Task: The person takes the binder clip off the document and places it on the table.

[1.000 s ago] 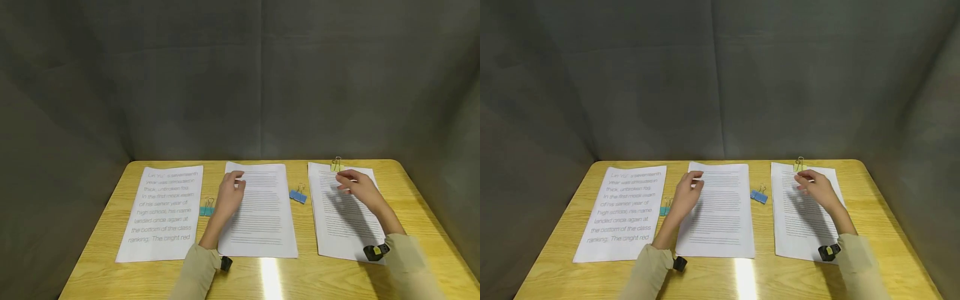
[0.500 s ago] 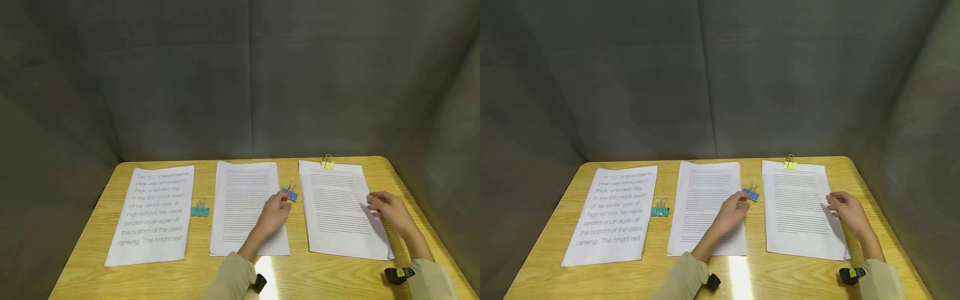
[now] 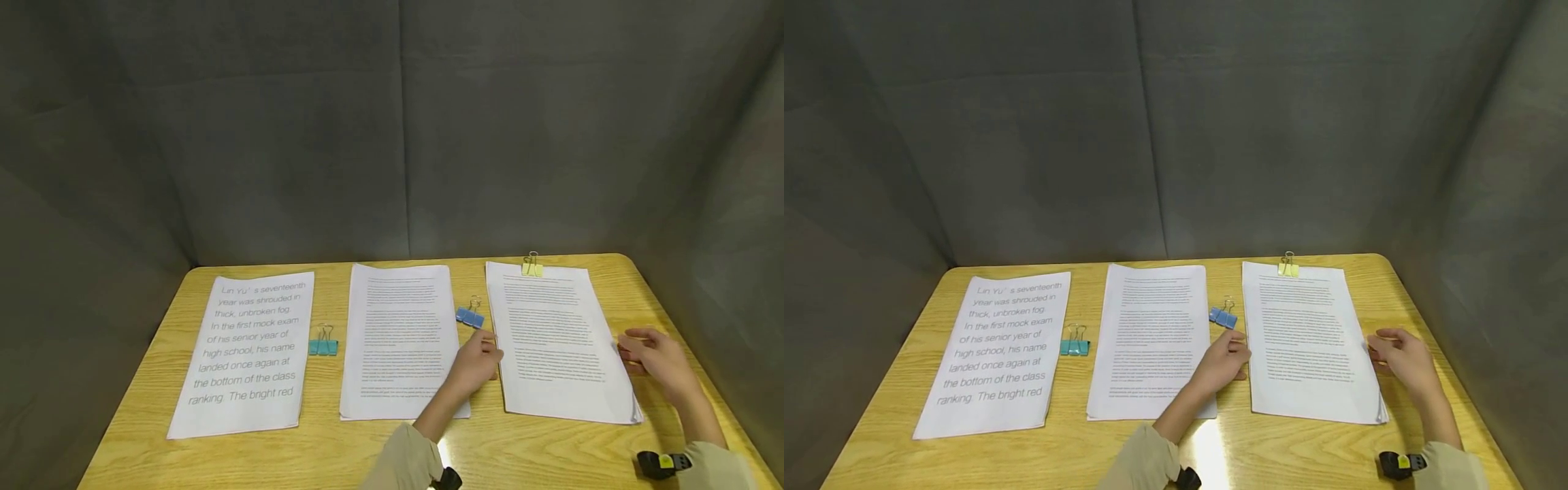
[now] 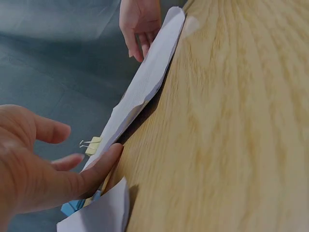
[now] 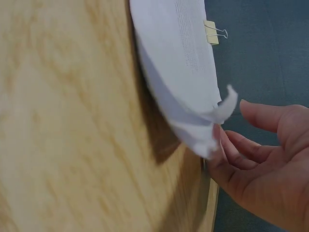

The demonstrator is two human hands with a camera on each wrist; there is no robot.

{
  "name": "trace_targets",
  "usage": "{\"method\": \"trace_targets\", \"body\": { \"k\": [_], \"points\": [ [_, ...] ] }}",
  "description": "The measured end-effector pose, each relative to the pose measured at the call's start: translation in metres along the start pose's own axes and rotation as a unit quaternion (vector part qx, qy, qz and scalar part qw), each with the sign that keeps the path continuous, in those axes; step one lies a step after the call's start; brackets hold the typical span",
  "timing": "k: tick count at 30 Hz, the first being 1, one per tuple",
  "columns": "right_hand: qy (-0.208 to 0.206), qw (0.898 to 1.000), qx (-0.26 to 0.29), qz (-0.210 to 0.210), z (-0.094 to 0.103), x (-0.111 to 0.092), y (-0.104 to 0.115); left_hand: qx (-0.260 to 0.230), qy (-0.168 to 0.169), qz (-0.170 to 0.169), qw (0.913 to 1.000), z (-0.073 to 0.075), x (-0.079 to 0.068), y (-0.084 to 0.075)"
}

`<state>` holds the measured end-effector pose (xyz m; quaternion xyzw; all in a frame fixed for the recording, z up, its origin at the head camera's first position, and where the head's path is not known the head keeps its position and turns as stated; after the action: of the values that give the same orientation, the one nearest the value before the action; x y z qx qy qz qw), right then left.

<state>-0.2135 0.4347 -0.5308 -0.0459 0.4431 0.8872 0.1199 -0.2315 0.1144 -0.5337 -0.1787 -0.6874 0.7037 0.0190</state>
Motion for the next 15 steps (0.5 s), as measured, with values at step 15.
{"method": "trace_targets", "body": {
  "k": [15],
  "points": [
    [0.028,0.998,-0.034,-0.050,-0.009,-0.001,-0.015,-0.134,0.025,0.056,0.9890,-0.022,0.000,0.016]
  ]
}}
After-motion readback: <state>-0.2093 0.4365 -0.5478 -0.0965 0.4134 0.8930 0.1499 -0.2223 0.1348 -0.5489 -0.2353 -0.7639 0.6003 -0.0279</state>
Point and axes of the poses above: each hand's wrist, its own x-axis towards the middle knuckle, its own z-axis out of the back of the hand, y = z × x, the point moved 10 cm from there along x, towards the middle knuckle, and after that the axes turned 6 degrees about -x, right-handed, at the moved point
